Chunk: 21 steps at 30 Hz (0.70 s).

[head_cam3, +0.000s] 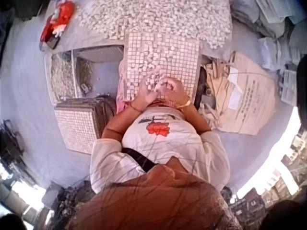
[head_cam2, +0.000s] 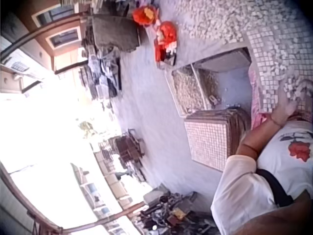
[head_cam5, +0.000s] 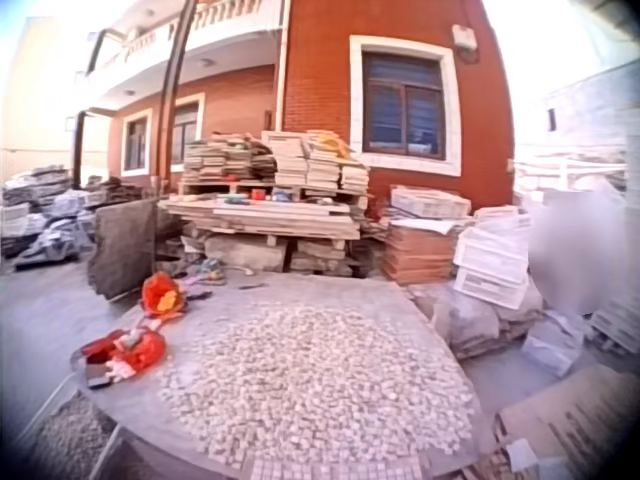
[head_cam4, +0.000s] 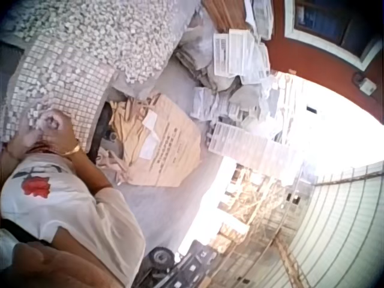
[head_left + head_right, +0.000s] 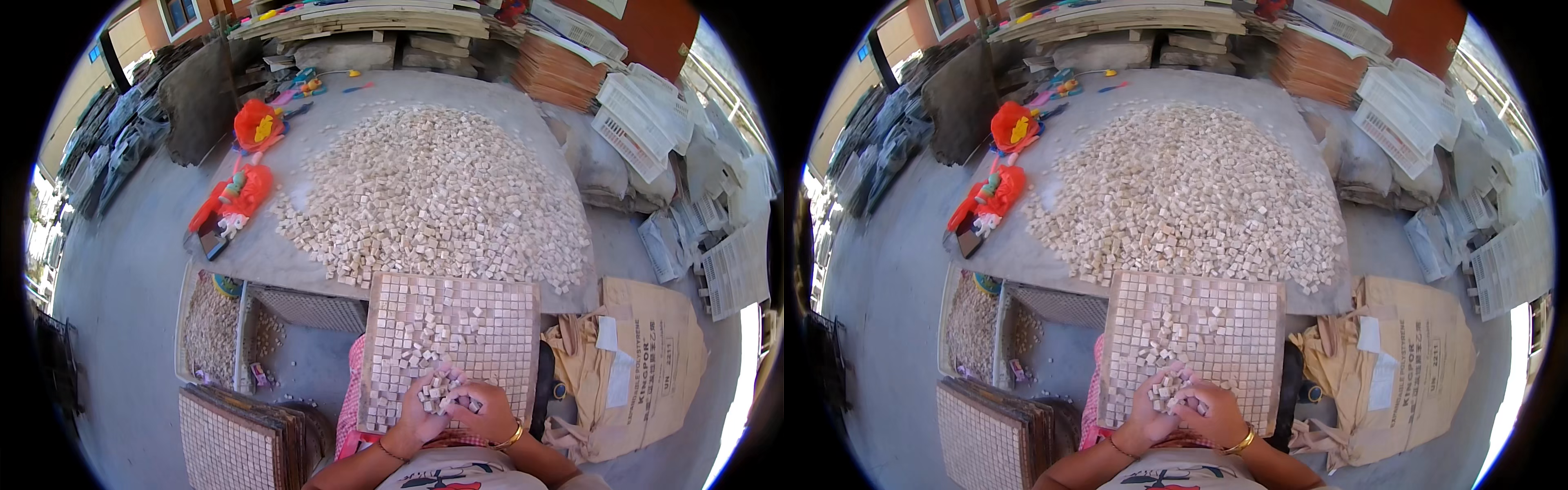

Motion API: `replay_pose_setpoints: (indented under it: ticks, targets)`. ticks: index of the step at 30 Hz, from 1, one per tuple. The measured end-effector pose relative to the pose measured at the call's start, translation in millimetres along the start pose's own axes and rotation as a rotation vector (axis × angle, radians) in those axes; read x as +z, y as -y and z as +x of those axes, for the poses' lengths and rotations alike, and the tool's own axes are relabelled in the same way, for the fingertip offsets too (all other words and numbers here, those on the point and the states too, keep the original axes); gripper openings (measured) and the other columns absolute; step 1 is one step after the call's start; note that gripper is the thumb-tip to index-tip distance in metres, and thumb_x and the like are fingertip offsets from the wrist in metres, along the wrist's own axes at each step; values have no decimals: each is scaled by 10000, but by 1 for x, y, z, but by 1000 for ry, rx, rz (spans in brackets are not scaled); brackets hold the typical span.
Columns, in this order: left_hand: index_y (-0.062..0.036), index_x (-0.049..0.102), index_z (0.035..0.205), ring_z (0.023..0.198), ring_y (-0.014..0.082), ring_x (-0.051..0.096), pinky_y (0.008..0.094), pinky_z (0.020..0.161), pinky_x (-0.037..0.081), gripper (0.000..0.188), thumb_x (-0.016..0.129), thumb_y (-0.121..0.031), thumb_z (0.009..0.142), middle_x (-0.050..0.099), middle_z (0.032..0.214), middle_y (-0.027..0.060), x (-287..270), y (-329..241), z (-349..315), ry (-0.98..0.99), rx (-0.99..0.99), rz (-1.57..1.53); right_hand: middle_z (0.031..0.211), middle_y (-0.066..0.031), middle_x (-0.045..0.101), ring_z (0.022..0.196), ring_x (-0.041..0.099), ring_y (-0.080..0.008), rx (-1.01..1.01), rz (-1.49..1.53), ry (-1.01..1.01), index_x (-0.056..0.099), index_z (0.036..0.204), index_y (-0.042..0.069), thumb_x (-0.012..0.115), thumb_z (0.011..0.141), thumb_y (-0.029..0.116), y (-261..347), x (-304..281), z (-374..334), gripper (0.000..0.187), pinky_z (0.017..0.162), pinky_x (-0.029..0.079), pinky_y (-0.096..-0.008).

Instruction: The person sits on the ground and places small white square tiles into a grid on a wooden tray. They pick up tiles from a large pile on a nearby table and arrange them into the grid pattern. The person occasionally adjusts the tray on their lap and continues filling the grid with tiles.

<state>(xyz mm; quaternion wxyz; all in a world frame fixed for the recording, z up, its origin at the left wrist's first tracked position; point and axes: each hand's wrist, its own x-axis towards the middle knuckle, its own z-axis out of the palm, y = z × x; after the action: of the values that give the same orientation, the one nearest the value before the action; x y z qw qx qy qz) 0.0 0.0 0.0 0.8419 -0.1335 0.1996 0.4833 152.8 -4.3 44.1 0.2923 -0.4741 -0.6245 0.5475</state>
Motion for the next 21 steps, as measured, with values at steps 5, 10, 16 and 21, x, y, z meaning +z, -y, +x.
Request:
replay_pose_setpoints:
  ticks: [5,10,16,21]
  targets:
    - [-63,546,1121,962,228,569,380,844,486,296,490,-263,909,580,1031,92,7,-3,-3,-47,-27,-56,775,-5,585,673,549,-132,247,916,87,625,944,-13,678,843,192,23,-10,5,235,569,456,-301]
    - [-62,545,1137,971,223,568,369,854,482,306,489,-263,913,587,1030,97,3,-1,0,-110,-19,-12,830,-116,615,731,614,-219,-213,-343,-10,647,983,93,709,784,200,20,13,12,235,667,498,-308]
    - [-51,539,1138,1000,241,560,365,871,468,308,483,-251,911,579,1047,102,9,-3,-3,-120,-9,-11,834,-53,617,646,567,-134,124,403,14,640,961,12,716,809,141,19,4,8,213,546,453,-244]
    - [-34,519,1144,984,256,562,370,869,463,312,469,-237,913,577,1026,116,6,-3,0,23,16,-118,847,-65,622,655,587,-168,36,280,67,639,984,29,737,784,146,17,-12,3,251,558,465,-242]
